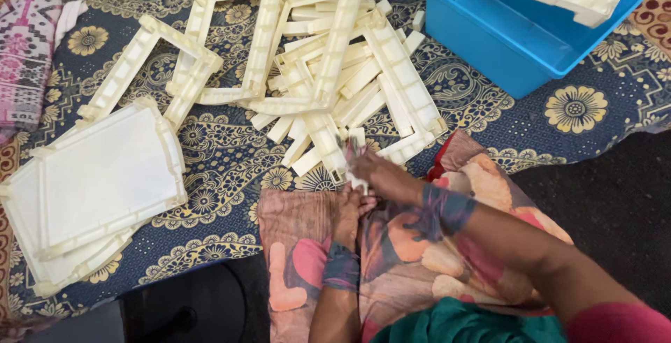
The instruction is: The person sits on a bed with a pillow on their lap and assembles white plastic frame components, snapping rails and bars onto rectangular frames one at a time. They pick parts from a pile on the bed, press them into place on a frame, and set completed frames aside near a blue bin.
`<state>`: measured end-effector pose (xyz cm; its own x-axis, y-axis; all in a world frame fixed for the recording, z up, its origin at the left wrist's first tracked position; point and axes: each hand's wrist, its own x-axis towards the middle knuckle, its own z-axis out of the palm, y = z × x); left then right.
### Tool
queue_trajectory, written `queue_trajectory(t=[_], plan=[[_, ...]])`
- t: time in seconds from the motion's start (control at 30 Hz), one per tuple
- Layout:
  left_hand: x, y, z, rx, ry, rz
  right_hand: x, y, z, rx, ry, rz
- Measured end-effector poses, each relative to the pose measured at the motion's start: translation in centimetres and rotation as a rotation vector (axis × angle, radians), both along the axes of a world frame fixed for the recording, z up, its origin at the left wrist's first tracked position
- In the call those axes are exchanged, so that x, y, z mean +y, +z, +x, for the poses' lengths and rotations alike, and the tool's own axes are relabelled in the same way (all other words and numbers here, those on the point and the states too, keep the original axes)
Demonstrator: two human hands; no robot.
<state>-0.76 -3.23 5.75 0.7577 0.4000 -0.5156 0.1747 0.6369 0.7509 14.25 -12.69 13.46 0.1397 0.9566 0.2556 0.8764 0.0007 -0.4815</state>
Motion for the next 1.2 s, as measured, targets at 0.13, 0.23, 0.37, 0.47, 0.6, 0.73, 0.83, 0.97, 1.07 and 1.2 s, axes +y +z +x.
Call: queue_trajectory(t=[0.13,0.23,0.37,0.47,0.6,0.73,0.83,0.97,1.07,1.2], plan=[[0.4,-1.3,-0.1,-0.011,-0.052,0.024,1.8,-0.6,5.2,-0.044,-0.043,-0.072],[0.3,-2.6,-0.2,-0.035,-0.048,-0.006,2.5,-1.4,6.0,-0.063,-0.162,0.007],[0.3,-4.4,-0.3,0.002,-0.045,-0.007,2.4,-2.4,2.8,-0.421,-0.159,-0.098],[0.3,-5.0,-0.3,0.003,0.016,-0.061,1.9,-2.6,0.5,0.055,0.016,-0.134],[0.0,-4.5,-0.3,-0.074,-0.059,-0.002,1.5,-1.6,2.2,-0.252,-0.047,-0.075],[0.0,-3.7,-0.5,-0.076,-0.082,0.021,0.5,0.1,6.9,-0.033,-0.408,0.11],[0.4,-3.6,-0.1,-0.005,-0.038,-0.118,-0.8,0.9,7.8,0.805,-0.639,-0.027],[0.7,-3.7,0.2,-0.141,-0.06,-0.338,-1.9,1.0,4.1,0.301,-0.364,0.103],[0.6,-3.9,0.4,-0.089,-0.098,-0.344,-1.7,0.8,0.3,-0.012,-0.175,0.091],[-0.1,-4.6,0.4,-0.029,-0.039,-0.134,-0.6,0.7,-2.2,-0.175,-0.115,-0.056]])
